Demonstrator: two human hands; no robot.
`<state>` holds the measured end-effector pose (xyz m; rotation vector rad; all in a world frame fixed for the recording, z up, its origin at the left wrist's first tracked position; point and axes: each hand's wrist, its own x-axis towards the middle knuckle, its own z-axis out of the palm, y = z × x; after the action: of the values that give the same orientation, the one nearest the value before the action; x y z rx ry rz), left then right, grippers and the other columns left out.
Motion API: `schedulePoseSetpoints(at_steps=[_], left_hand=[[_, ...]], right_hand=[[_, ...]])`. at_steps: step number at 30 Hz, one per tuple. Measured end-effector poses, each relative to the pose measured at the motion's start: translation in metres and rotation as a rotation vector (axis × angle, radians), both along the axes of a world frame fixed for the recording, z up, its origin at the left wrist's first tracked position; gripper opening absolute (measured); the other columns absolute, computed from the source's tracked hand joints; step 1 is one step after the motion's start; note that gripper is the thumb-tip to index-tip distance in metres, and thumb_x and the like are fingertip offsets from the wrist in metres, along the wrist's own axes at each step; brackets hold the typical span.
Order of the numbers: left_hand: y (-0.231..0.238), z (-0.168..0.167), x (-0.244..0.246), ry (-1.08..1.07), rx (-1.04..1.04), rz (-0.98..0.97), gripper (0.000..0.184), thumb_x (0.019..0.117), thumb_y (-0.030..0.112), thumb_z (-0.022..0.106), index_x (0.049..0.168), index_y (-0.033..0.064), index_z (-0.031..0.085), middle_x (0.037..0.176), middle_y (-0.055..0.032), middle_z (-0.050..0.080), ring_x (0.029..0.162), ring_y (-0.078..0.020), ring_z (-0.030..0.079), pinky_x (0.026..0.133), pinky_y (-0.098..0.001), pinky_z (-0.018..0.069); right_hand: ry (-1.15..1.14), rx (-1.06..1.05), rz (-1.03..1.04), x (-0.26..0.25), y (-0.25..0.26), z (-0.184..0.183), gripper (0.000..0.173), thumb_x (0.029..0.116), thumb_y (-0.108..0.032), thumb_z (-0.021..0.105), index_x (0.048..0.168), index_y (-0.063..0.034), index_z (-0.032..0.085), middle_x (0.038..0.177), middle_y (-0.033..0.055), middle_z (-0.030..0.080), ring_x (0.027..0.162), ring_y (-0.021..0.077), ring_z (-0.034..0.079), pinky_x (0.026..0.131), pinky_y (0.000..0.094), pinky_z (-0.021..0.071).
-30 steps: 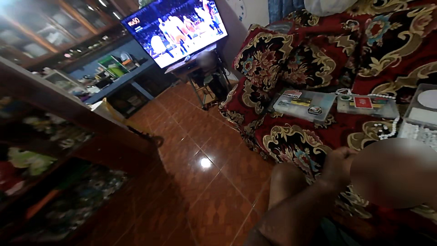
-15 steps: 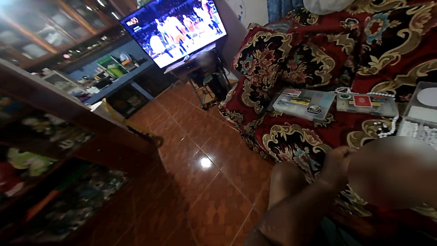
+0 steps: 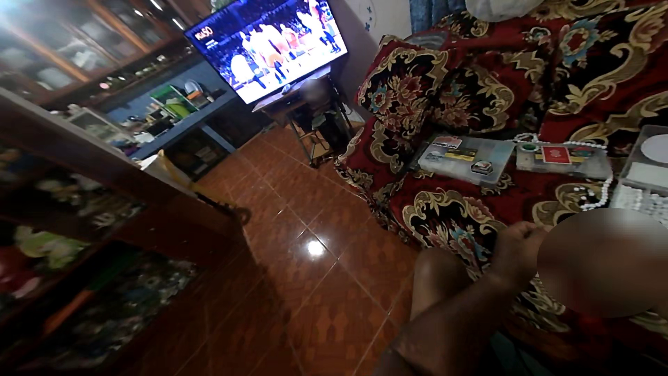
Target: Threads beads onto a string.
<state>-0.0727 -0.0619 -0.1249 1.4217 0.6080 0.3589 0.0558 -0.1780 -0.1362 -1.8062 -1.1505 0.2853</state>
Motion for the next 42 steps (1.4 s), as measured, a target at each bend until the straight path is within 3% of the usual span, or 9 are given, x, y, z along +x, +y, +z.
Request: schedulePoseSetpoints(at_steps=[18, 42], left_hand=[[-0.0022, -0.0011, -0.0016, -0.03, 0.03, -0.023, 0.022, 0.1062, 0.015, 0.052, 0.105, -0.004, 0.064, 0.081, -0.0034, 0.061, 0.067, -0.0066, 0.057, 0.065, -0.0229, 0.0502], [-0.0029, -0.0031, -0.0027, -0.078, 0.025, -0.005, 0.02, 0.1055, 0.014, 0.053, 0.103, -0.0035, 0.063, 0.08, -0.003, 0.061, 0.065, -0.0061, 0.056, 0.063, -0.0221, 0.0491]], right_hand=[[0.024, 0.038, 0.01, -0.0013, 0.0019, -0.0056, 0.02, 0.093, -0.02, 0.063, 0.098, -0.0027, 0.071, 0.074, 0.004, 0.063, 0.061, 0.0088, 0.053, 0.058, 0.0302, 0.0477], [0.026, 0.043, 0.007, -0.0024, 0.0039, -0.0049, 0.02, 0.093, -0.021, 0.062, 0.097, -0.0036, 0.071, 0.073, 0.0029, 0.062, 0.061, 0.008, 0.053, 0.058, 0.0293, 0.0466]])
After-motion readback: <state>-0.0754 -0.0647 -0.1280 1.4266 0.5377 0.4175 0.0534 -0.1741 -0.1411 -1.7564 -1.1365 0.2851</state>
